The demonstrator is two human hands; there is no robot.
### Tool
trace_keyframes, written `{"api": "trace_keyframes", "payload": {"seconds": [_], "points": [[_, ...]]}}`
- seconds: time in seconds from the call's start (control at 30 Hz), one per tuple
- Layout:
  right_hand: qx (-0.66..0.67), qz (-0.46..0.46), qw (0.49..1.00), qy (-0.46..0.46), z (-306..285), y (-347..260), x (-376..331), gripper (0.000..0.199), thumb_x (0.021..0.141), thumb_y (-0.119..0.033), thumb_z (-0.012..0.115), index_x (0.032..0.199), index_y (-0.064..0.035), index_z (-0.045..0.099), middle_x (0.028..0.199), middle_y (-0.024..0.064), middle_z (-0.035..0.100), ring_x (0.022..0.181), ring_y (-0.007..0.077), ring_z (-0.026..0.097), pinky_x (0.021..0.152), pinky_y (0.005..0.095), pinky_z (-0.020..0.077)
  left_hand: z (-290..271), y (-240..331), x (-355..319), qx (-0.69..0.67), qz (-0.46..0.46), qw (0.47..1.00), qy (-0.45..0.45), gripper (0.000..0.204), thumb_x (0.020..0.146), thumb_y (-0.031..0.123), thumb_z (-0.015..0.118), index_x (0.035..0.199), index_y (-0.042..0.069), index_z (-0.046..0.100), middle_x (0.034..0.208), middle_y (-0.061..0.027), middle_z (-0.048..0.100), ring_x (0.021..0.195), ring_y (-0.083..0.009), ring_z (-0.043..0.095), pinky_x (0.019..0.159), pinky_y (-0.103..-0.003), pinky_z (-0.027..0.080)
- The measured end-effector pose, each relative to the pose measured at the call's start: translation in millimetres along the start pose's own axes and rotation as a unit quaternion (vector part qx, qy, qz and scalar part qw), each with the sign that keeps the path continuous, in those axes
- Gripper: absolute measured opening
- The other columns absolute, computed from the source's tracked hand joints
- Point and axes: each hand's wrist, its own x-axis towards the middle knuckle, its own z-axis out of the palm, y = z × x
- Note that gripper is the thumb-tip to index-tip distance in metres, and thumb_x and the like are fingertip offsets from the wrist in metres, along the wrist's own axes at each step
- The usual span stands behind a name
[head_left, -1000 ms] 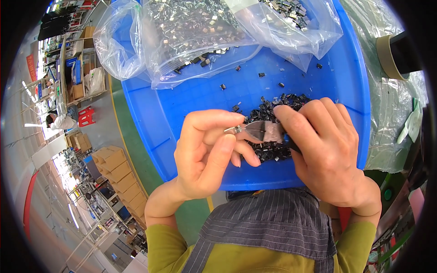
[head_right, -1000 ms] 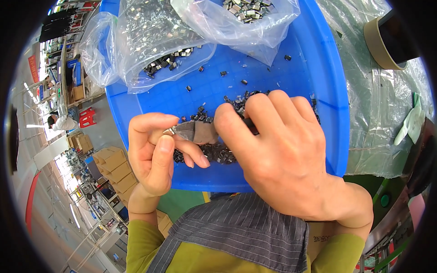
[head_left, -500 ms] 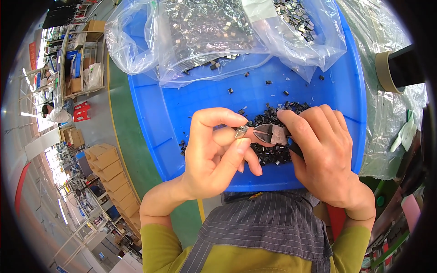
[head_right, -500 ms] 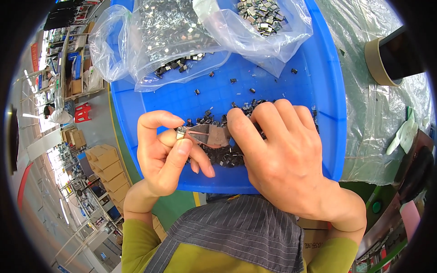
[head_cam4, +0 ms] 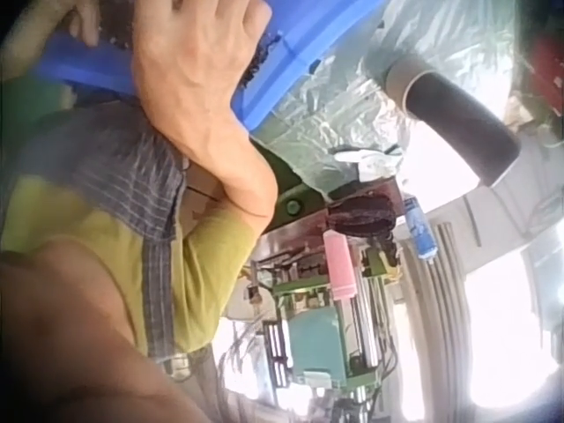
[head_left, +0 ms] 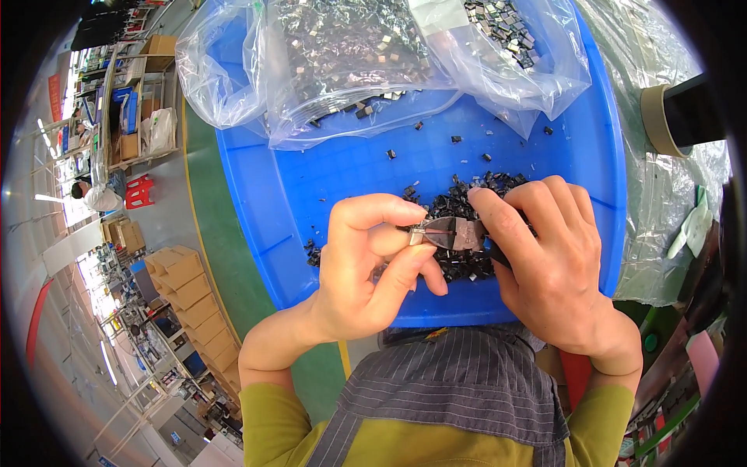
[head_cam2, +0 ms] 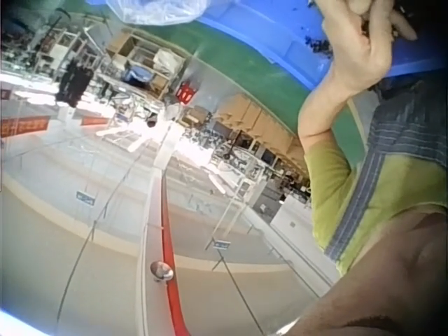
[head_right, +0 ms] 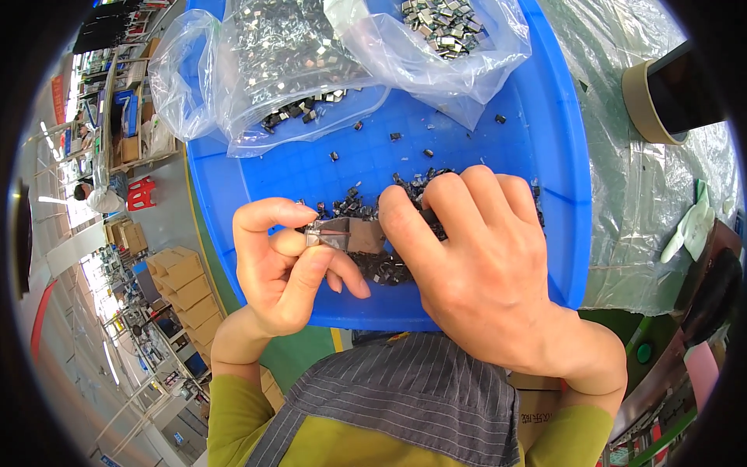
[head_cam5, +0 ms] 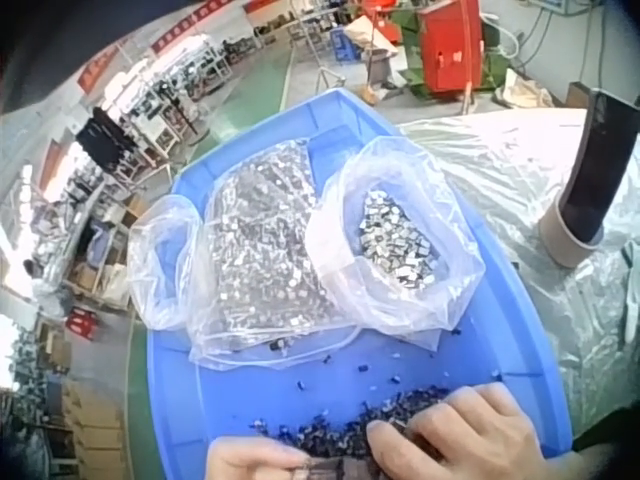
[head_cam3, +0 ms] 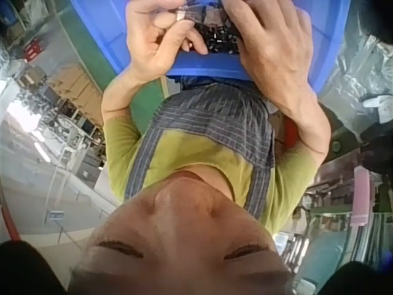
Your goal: Trimming small electronic or plastic components using nippers at a workbench.
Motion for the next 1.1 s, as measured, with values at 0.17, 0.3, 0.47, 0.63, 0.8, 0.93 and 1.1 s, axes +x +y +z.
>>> {"api": "trace_keyframes", "payload": {"seconds": [0.17,0.3,0.47,0.63,0.8,0.93,1.1], "points": [[-0.019,-0.008,1.000,0.022,0,0,0,0.030,0.070,-0.013,0.061,0.100,-0.0082,0.061,0.077,0.0046,0.044,0.071,0.0215,0.048,0.064,0.0348,0.0372,1,0,0,0.009,0.009,1.000,-0.004,0.027,0.098,0.002,0.041,0.119,0.005,0.024,0.071,-0.0174,0.067,0.059,-0.0153,0.061,0.055,-0.022,0.046],[0.008,-0.001,1.000,-0.025,-4,-1,-1,0.054,0.056,0.002,0.068,0.109,-0.0053,0.060,0.083,0.0068,0.049,0.075,0.0257,0.050,0.066,0.0370,0.0382,0,-2,-2,0.000,-0.001,1.000,-0.004,0.027,0.098,0.002,0.041,0.119,0.006,0.023,0.072,-0.0187,0.067,0.061,-0.0173,0.063,0.056,-0.023,0.047],[0.003,-0.001,1.000,-0.029,-5,-1,0,0.052,0.057,0.002,0.066,0.108,-0.0047,0.059,0.081,0.0068,0.047,0.074,0.0253,0.048,0.066,0.0366,0.0370,1,-3,-1,-0.007,0.007,1.000,-0.012,0.026,0.099,0.003,0.040,0.119,0.005,0.023,0.072,-0.0192,0.067,0.061,-0.0179,0.064,0.055,-0.023,0.047],[-0.005,-0.002,1.000,-0.023,1,-1,0,0.041,0.061,0.003,0.062,0.101,-0.0044,0.057,0.078,0.0065,0.044,0.070,0.0246,0.046,0.063,0.0369,0.0348,2,-1,1,-0.008,0.008,1.000,-0.012,0.025,0.099,0.002,0.039,0.118,0.005,0.023,0.071,-0.0183,0.067,0.061,-0.0175,0.064,0.056,-0.022,0.047],[-0.034,-0.001,0.999,-0.013,4,-1,-2,0.019,0.071,-0.012,0.060,0.089,-0.0093,0.053,0.075,0.0046,0.040,0.070,0.0207,0.044,0.061,0.0342,0.0335,4,0,1,-0.004,0.006,1.000,-0.001,0.025,0.098,0.002,0.038,0.118,0.005,0.024,0.076,-0.0194,0.067,0.062,-0.0190,0.065,0.055,-0.023,0.048],[0.015,0.007,0.999,-0.031,1,-3,-2,0.018,0.073,-0.009,0.060,0.090,-0.0089,0.053,0.074,0.0056,0.042,0.070,0.0227,0.046,0.061,0.0351,0.0348,4,5,-1,-0.032,-0.013,0.999,0.004,0.023,0.097,0.003,0.037,0.118,0.004,0.025,0.084,-0.0221,0.066,0.063,-0.0220,0.066,0.054,-0.025,0.049],[0.112,0.039,0.991,-0.059,-3,-3,-3,0.025,0.070,-0.001,0.062,0.091,-0.0077,0.053,0.077,0.0073,0.046,0.072,0.0266,0.049,0.063,0.0379,0.0381,4,9,2,-0.104,-0.047,0.993,0.027,0.021,0.098,0.007,0.035,0.117,0.005,0.027,0.088,-0.0257,0.066,0.062,-0.0214,0.066,0.053,-0.025,0.048]]}}
